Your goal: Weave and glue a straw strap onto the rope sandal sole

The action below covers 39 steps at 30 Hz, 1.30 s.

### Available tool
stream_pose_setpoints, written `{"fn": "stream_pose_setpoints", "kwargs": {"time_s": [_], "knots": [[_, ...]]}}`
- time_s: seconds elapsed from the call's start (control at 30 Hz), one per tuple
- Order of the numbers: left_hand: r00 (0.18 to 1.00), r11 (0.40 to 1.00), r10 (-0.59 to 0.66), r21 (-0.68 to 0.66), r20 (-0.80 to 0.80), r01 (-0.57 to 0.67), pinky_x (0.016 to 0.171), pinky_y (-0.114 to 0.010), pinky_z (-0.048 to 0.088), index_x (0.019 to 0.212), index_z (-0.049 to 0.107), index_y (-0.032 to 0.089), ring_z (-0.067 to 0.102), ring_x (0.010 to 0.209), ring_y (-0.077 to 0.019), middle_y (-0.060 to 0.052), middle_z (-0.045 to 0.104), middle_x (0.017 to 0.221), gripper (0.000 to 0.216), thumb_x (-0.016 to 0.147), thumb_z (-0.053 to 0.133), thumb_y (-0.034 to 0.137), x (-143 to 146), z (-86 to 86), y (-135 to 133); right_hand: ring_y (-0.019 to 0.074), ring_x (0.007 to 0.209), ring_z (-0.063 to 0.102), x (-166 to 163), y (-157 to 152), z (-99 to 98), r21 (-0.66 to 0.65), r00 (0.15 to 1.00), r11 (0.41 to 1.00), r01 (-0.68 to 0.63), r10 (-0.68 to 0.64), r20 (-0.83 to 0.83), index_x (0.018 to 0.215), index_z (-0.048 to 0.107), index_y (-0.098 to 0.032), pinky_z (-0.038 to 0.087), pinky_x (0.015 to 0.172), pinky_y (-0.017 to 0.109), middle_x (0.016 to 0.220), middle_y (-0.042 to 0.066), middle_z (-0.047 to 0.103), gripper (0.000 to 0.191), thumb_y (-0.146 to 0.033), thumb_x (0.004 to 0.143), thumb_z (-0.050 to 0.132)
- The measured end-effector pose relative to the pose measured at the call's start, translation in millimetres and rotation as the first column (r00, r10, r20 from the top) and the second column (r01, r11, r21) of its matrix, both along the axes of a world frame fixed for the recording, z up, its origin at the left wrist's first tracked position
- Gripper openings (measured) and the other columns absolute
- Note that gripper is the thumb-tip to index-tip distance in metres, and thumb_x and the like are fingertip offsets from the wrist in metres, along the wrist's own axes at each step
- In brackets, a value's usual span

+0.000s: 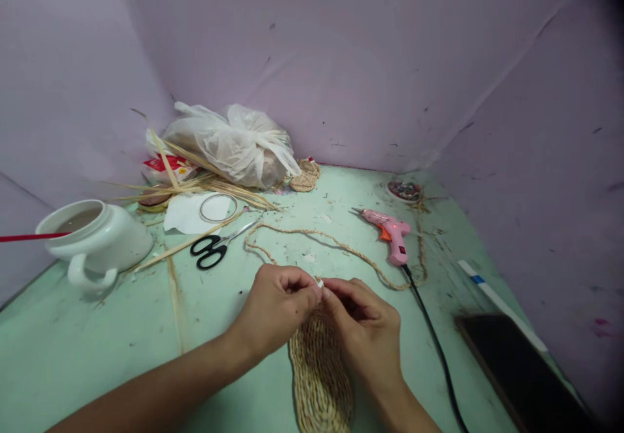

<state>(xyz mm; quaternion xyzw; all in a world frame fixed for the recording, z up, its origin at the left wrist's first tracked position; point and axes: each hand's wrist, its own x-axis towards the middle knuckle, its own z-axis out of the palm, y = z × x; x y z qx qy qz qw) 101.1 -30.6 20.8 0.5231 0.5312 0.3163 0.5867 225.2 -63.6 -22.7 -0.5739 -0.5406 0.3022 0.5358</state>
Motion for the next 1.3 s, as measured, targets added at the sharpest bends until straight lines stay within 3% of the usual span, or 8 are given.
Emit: {"fn": "stream_pose_setpoints", "kwargs": {"time_s": [0.17,0.37,0.5,0.67,0.83,1.0,1.17,1.3], "knots": [[0.992,0.995,-0.038,-0.082,0.122,0.048,0.044,-0.021,0.027,0.054,0.058,0.012,0.036,0.041,-0.0066,0.005,0.043,0.04,0.016,0.061,0.057,0.026,-1.5,-3.0,2.7,0.0142,0.057,0.059,-1.0,-1.5,2.3,-0.081,0.993,0.996,-0.023,0.013,-0.117,0.077,0.071,-0.017,0.047,0.052,0.025,0.064,0.002,0.065,0.011,-0.023,0.074,0.061],[0.963,0.971,0.019,-0.233,0.267,0.045,0.041,-0.021,0.02,0.053,0.059,0.011,0.033,0.039,-0.0053,0.001,0.051,0.041,0.015,0.055,0.061,0.025,-0.3,-12.2,3.8,0.0134,0.046,0.055,-4.7,-1.0,3.4,-0.226,0.955,0.971,-0.082,0.012,-0.296,0.074,0.069,-0.015,0.046,0.047,0.025,0.051,0.0,0.061,0.016,-0.029,0.072,0.061],[0.992,0.994,-0.101,-0.027,0.076,0.104,0.044,-0.02,0.025,0.051,0.06,0.011,0.034,0.044,-0.0065,0.003,0.046,0.041,0.014,0.058,0.061,0.023,-4.8,-10.9,8.2,0.0107,0.043,0.046,-3.7,1.1,5.9,-0.263,0.961,0.957,-0.124,0.05,-0.27,0.069,0.066,-0.014,0.038,0.042,0.022,0.047,-0.002,0.053,0.019,-0.032,0.073,0.059],[0.963,0.959,-0.212,0.155,-0.168,0.238,0.046,-0.02,0.03,0.054,0.061,0.011,0.038,0.048,-0.0076,0.003,0.047,0.047,0.013,0.064,0.056,0.018,-12.3,-9.2,14.1,0.0109,0.05,0.042,1.1,0.9,6.7,-0.237,0.982,0.955,-0.181,0.164,-0.088,0.067,0.061,-0.015,0.033,0.045,0.022,0.054,-0.002,0.048,0.022,-0.031,0.079,0.05],[0.958,0.959,-0.215,0.147,-0.187,0.244,0.047,-0.019,0.032,0.059,0.061,0.011,0.041,0.05,-0.0081,0.003,0.05,0.05,0.009,0.064,0.059,0.018,-12.8,-9.5,15.8,0.0102,0.051,0.036,3.5,0.3,6.6,-0.207,0.973,0.951,-0.229,0.229,-0.021,0.068,0.053,-0.017,0.028,0.046,0.022,0.055,-0.004,0.041,0.022,-0.031,0.082,0.046],[0.97,0.962,-0.237,0.127,-0.048,0.241,0.046,-0.018,0.032,0.064,0.061,0.013,0.041,0.048,-0.007,0.006,0.047,0.05,0.012,0.057,0.07,0.018,-14.5,-8.6,20.9,0.009,0.048,0.027,5.0,3.7,10.5,-0.232,0.928,0.907,-0.352,0.305,-0.216,0.062,0.048,-0.018,0.022,0.043,0.022,0.052,-0.006,0.032,0.028,-0.039,0.08,0.047],[0.91,0.832,-0.414,0.399,-0.014,0.384,0.06,-0.024,0.043,0.061,0.065,0.014,0.055,0.062,-0.0129,-0.004,0.061,0.063,0.009,0.067,0.064,0.02,-20.8,-12.3,23.6,0.0086,0.046,0.026,8.5,5.8,11.8,-0.24,0.867,0.847,-0.475,0.405,-0.29,0.054,0.047,-0.017,0.021,0.043,0.022,0.048,-0.006,0.03,0.036,-0.044,0.078,0.047],[0.954,0.801,-0.268,0.519,-0.134,0.298,0.058,-0.023,0.041,0.061,0.062,0.014,0.052,0.059,-0.0119,-0.002,0.058,0.061,0.012,0.072,0.059,0.019,-23.0,-17.1,23.9,0.0117,0.051,0.044,10.6,4.0,10.4,-0.217,0.939,0.917,-0.336,0.307,-0.156,0.072,0.062,-0.016,0.034,0.049,0.023,0.055,-0.002,0.05,0.024,-0.037,0.079,0.053]]}}
